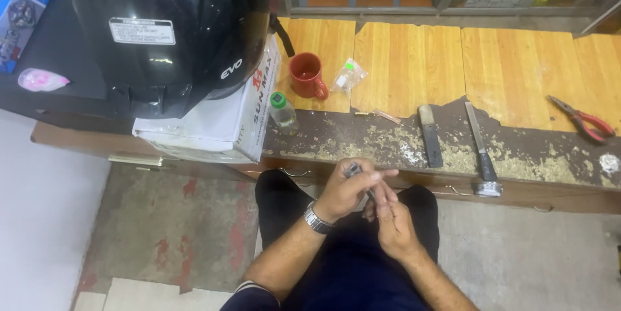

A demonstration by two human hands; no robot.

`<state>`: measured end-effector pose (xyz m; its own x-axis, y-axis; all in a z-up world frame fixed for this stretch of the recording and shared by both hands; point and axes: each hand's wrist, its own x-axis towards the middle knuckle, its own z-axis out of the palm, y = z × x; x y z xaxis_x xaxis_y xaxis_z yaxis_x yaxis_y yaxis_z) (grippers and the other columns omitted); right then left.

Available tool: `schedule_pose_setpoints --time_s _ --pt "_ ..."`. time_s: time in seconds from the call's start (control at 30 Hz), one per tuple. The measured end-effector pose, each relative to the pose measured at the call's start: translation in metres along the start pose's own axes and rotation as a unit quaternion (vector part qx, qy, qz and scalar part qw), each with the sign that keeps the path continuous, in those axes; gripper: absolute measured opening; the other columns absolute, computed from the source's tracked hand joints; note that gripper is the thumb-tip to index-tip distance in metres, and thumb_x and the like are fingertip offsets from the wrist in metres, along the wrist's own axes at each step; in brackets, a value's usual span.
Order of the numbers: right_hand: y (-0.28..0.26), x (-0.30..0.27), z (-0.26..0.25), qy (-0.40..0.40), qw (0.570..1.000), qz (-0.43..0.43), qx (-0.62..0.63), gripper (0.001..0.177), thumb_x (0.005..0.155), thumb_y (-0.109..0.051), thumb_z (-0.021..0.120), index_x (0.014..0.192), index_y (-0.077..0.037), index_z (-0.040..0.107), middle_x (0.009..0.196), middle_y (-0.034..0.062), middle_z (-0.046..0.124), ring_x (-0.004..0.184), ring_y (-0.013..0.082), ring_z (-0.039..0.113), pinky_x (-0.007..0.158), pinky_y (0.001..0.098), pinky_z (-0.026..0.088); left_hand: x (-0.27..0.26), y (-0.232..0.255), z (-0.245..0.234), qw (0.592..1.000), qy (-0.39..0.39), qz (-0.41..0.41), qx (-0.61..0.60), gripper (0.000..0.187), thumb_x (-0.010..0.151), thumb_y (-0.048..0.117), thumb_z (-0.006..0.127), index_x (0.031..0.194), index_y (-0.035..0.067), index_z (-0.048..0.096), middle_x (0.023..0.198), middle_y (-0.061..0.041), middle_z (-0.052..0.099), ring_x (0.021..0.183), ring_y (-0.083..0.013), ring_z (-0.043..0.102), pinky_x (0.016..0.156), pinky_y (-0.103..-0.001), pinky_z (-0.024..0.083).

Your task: Refining a small metal lock component using a bench grinder and a hand file at a workbench.

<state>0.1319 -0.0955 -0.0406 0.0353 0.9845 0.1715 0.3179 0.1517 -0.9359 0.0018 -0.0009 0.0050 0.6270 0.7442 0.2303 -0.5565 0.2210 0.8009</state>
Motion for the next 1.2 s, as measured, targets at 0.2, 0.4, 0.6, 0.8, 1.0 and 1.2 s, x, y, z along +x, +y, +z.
schedule_pose_setpoints --time_s 0.2,0.4,0.6,0.8,1.0,1.2 --pt "0.006 -0.008 0.011 0.016 0.994 -0.087 0.066 0.047 0.102 -0.036 0.032 0.07 -0.009 0.054 0.065 0.0043 0.053 0.063 0.0181 0.052 0.058 0.0318 0.044 -0.001 -0.01 0.013 0.999 -0.018 0.026 -0.039 0.036 0.104 0.008 0.051 0.068 0.014 0.05 0.062 -0.01 0.066 0.074 -0.025 0.075 0.107 -0.038 0.056" --pt "0.001 -0.01 0.013 0.085 0.984 -0.028 0.153 0.045 0.109 -0.032 0.03 0.07 -0.014 0.043 0.059 -0.0003 0.037 0.051 0.013 0.039 0.047 0.0292 0.032 -0.009 -0.016 0.023 0.996 0.059 0.056 -0.033 0.037 0.096 0.005 0.047 0.061 0.014 0.04 0.065 -0.019 0.067 0.074 -0.0354 0.074 0.11 -0.049 0.053" --pt "0.021 -0.014 0.013 0.108 0.994 -0.005 0.018 0.052 0.108 -0.039 0.029 0.107 -0.005 0.068 0.076 0.0032 0.064 0.067 0.0149 0.061 0.058 0.029 0.049 -0.01 -0.029 0.029 0.992 0.118 0.043 -0.024 0.042 0.095 0.006 0.043 0.054 0.008 0.052 0.063 -0.017 0.067 0.075 -0.0376 0.074 0.108 -0.048 0.054" --pt "0.038 -0.006 0.018 0.116 0.992 -0.025 -0.037 0.051 0.108 -0.031 0.029 0.123 0.0 0.068 0.111 0.0155 0.074 0.108 0.0263 0.07 0.092 0.0367 0.055 -0.007 -0.043 0.018 0.989 0.09 -0.013 0.118 0.035 0.095 0.012 0.051 0.061 0.012 0.058 0.073 -0.013 0.073 0.08 -0.028 0.078 0.108 -0.038 0.055" --pt "0.085 0.012 0.019 0.06 0.98 0.102 0.157 0.057 0.112 -0.039 0.031 0.079 -0.007 0.064 0.063 0.0095 0.06 0.059 0.0241 0.058 0.057 0.0392 0.053 0.01 -0.057 -0.004 0.971 0.158 -0.082 0.16 0.017 0.091 0.025 0.073 0.093 0.008 0.071 0.061 -0.012 0.065 0.052 -0.0154 0.061 0.056 -0.027 0.053" --pt "0.085 0.014 0.026 0.09 0.951 0.156 0.251 0.046 0.113 -0.034 0.034 0.098 -0.004 0.066 0.07 0.0078 0.053 0.065 0.0229 0.056 0.063 0.0374 0.052 0.001 -0.033 0.002 0.961 0.187 -0.128 0.156 0.041 0.097 0.023 0.067 0.13 -0.001 0.062 0.126 -0.025 0.069 0.123 -0.033 0.064 0.105 -0.039 0.052"
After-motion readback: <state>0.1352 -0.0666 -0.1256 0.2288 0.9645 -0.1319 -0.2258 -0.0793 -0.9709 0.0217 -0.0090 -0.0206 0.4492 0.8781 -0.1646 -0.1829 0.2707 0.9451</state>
